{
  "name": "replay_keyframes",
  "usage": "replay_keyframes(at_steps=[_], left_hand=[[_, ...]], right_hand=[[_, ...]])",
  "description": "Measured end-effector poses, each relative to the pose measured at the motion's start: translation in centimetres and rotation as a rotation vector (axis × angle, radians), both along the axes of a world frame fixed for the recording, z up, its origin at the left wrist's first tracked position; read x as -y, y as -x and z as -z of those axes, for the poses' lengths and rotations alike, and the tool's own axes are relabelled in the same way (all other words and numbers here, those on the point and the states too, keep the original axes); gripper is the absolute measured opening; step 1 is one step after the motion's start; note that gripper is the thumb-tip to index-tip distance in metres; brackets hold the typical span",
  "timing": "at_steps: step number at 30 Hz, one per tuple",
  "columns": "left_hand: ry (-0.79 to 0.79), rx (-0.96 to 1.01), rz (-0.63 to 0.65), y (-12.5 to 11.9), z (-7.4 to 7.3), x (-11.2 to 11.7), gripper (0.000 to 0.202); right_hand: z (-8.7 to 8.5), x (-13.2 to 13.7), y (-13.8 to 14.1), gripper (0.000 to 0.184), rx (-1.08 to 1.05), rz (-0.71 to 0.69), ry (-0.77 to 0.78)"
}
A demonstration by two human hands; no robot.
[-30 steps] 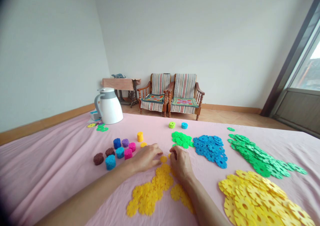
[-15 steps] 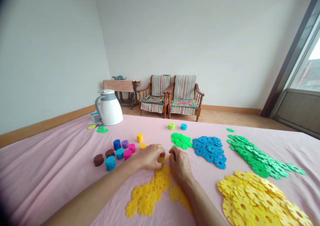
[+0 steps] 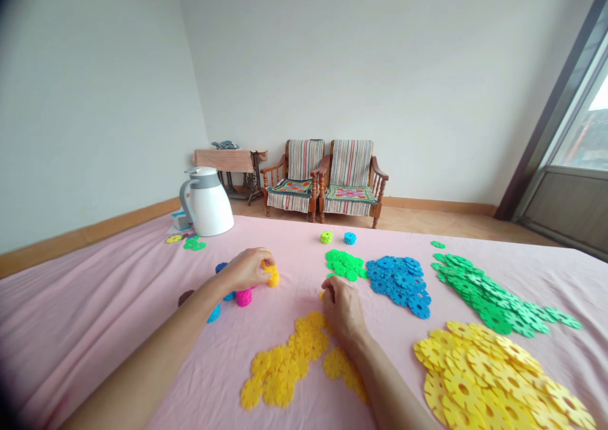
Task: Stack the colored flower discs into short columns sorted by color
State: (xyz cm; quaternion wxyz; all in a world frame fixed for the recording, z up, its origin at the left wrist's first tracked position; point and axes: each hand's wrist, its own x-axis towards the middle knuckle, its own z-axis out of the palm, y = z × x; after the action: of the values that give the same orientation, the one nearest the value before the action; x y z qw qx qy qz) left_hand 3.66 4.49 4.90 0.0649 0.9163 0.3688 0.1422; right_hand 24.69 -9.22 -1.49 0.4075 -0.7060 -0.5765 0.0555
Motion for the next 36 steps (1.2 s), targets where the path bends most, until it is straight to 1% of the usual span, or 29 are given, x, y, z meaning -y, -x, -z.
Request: replay_keyframes(at_steps=[3, 11, 18, 21, 24, 26, 28, 30, 31, 33, 36], left_hand=[[-0.001, -0.024, 0.001, -0.2, 0.3, 0.1, 0.019], [-0.021, -0.062, 0.01, -0.4, 0.2, 0.2, 0.018], [-0.034, -0.068, 0.005, -0.5, 0.6, 0.2, 0.016], [-0.039, -0.058, 0.012, -0.5, 0.3, 0.3, 0.017], [-0.051, -0.038, 0.034, -0.7, -0.3, 1.0, 0.022], [-0.035, -0.022, 0.112, -1.2, -0.7, 2.1, 0.018], [0.032, -0.027, 0.273, -1.8, -1.0, 3.4, 0.013], [0.125, -0.071, 0.439, -2.6, -1.0, 4.8, 0.016], [0.156, -0.102, 0.497, -2.9, -0.9, 5.4, 0.019], [0.187, -0.162, 0.573, -3.5, -0.7, 6.4, 0.026], [0.186, -0.202, 0.63, -3.9, -0.5, 7.3, 0.032]], right_hand=[[0.0, 0.0, 0.0, 0.019, -0.005, -0.002, -0.002], [0.0, 0.0, 0.0, 0.019, -0.004, 0.001, -0.004], [0.0, -0.1, 0.0, 0.019, -0.005, 0.003, 0.001], [0.0, 0.0, 0.0, 0.019, -0.004, 0.002, 0.003], [0.0, 0.0, 0.1, 0.019, 0.002, 0.005, 0.003], [0.0, 0.0, 0.1, 0.019, 0.004, 0.007, 0.002], [-0.1, 0.0, 0.1, 0.02, 0.004, 0.009, 0.001], [-0.2, 0.0, 0.1, 0.02, 0.004, 0.01, 0.0], [-0.2, 0.1, 0.1, 0.02, 0.004, 0.011, 0.0], [-0.3, 0.1, 0.1, 0.02, 0.002, 0.014, 0.0], [-0.3, 0.1, 0.1, 0.02, 0.001, 0.016, -0.006]])
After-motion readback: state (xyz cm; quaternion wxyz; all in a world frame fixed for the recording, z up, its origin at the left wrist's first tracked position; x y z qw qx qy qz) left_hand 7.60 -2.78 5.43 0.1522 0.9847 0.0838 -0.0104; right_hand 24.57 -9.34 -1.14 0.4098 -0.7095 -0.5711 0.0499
